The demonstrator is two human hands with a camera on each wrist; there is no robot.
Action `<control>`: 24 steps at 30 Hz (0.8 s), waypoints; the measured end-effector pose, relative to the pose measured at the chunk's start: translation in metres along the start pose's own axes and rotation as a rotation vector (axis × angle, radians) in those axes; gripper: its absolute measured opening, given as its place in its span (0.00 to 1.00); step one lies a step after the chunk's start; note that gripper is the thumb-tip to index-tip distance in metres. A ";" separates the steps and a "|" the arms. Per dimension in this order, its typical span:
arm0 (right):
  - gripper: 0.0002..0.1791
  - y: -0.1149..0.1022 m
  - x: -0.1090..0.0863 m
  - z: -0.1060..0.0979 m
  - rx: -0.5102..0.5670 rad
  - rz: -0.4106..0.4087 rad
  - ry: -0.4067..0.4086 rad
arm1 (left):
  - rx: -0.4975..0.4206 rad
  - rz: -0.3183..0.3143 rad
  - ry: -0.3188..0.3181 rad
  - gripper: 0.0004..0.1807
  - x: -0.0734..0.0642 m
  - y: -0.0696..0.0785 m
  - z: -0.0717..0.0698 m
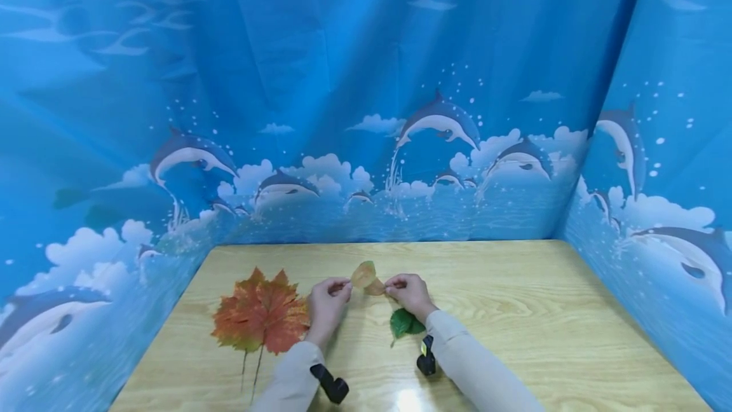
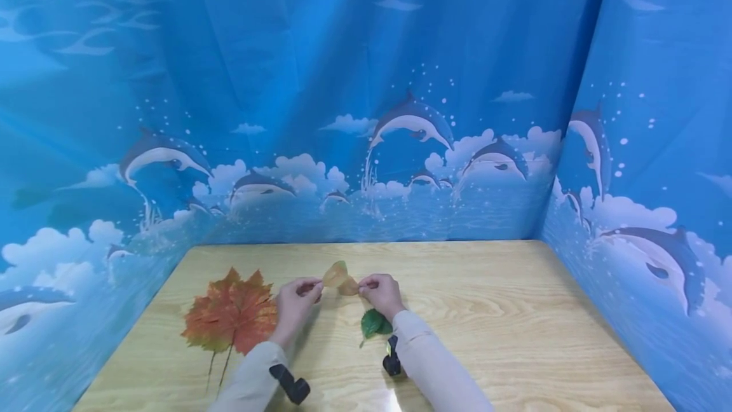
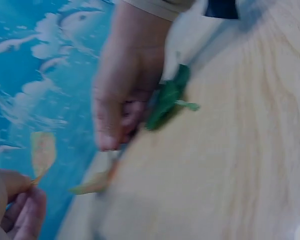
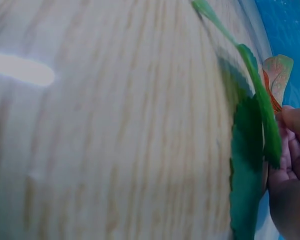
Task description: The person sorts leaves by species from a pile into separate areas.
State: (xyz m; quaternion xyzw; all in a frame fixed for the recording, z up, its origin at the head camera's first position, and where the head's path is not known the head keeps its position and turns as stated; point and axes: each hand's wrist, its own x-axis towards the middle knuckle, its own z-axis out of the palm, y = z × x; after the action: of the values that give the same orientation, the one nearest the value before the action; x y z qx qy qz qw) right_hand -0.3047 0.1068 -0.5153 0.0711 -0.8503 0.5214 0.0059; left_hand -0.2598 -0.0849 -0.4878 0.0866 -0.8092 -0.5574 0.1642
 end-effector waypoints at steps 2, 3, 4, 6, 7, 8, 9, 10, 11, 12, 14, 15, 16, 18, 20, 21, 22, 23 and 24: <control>0.04 0.001 0.000 0.000 0.006 0.004 0.003 | 0.011 0.003 0.031 0.05 0.000 -0.005 0.010; 0.04 0.001 0.001 0.000 0.008 0.004 0.004 | 0.010 0.001 0.039 0.04 0.000 -0.007 0.014; 0.04 0.001 0.001 0.000 0.008 0.003 0.006 | 0.007 0.003 0.044 0.04 0.000 -0.009 0.017; 0.04 0.001 0.000 0.000 0.002 -0.001 0.009 | -0.002 0.003 0.042 0.04 -0.002 -0.014 0.022; 0.04 0.001 0.001 0.000 0.003 0.003 0.008 | -0.007 0.000 0.036 0.04 -0.003 -0.016 0.024; 0.04 0.001 0.001 0.000 0.003 0.006 0.006 | -0.015 -0.004 0.030 0.04 -0.004 -0.018 0.026; 0.04 0.001 0.000 0.001 0.003 0.007 0.004 | -0.025 -0.004 0.027 0.04 -0.005 -0.020 0.027; 0.04 0.002 0.001 0.000 0.000 0.003 0.001 | -0.030 -0.009 0.023 0.04 -0.005 -0.022 0.029; 0.04 0.002 0.001 0.000 -0.002 0.003 -0.001 | -0.034 -0.012 0.024 0.04 -0.006 -0.025 0.030; 0.04 0.003 0.001 0.000 -0.002 0.004 -0.006 | -0.035 -0.015 0.027 0.04 -0.007 -0.027 0.031; 0.05 0.003 0.001 -0.001 0.003 0.006 -0.011 | -0.027 -0.004 0.041 0.04 -0.009 -0.031 0.033; 0.05 0.003 0.001 -0.001 0.000 0.001 -0.013 | -0.015 0.009 0.050 0.03 -0.009 -0.033 0.034; 0.05 0.004 0.001 -0.002 -0.002 0.000 -0.014 | -0.006 0.015 0.056 0.03 -0.010 -0.034 0.035; 0.05 0.003 0.000 -0.003 -0.004 0.006 -0.012 | 0.015 0.031 0.063 0.03 -0.010 -0.036 0.037; 0.06 0.002 0.000 -0.003 -0.010 -0.001 -0.009 | 0.023 0.044 0.071 0.03 -0.010 -0.037 0.038; 0.06 0.001 -0.001 -0.003 -0.012 -0.005 -0.006 | 0.027 0.041 0.074 0.03 -0.011 -0.038 0.038; 0.06 0.001 -0.001 -0.002 -0.016 -0.007 -0.005 | 0.025 0.039 0.078 0.03 -0.011 -0.038 0.038; 0.06 0.000 -0.001 -0.002 -0.017 -0.007 -0.004 | 0.025 0.042 0.087 0.03 -0.011 -0.038 0.039; 0.06 0.001 -0.001 -0.002 -0.017 -0.005 -0.006 | 0.024 0.043 0.098 0.03 -0.011 -0.039 0.039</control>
State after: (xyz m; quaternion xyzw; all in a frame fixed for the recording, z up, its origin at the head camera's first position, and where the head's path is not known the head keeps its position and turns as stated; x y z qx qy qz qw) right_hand -0.3041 0.1085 -0.5153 0.0749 -0.8547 0.5137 0.0053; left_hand -0.2653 -0.0610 -0.5383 0.0983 -0.8085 -0.5391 0.2146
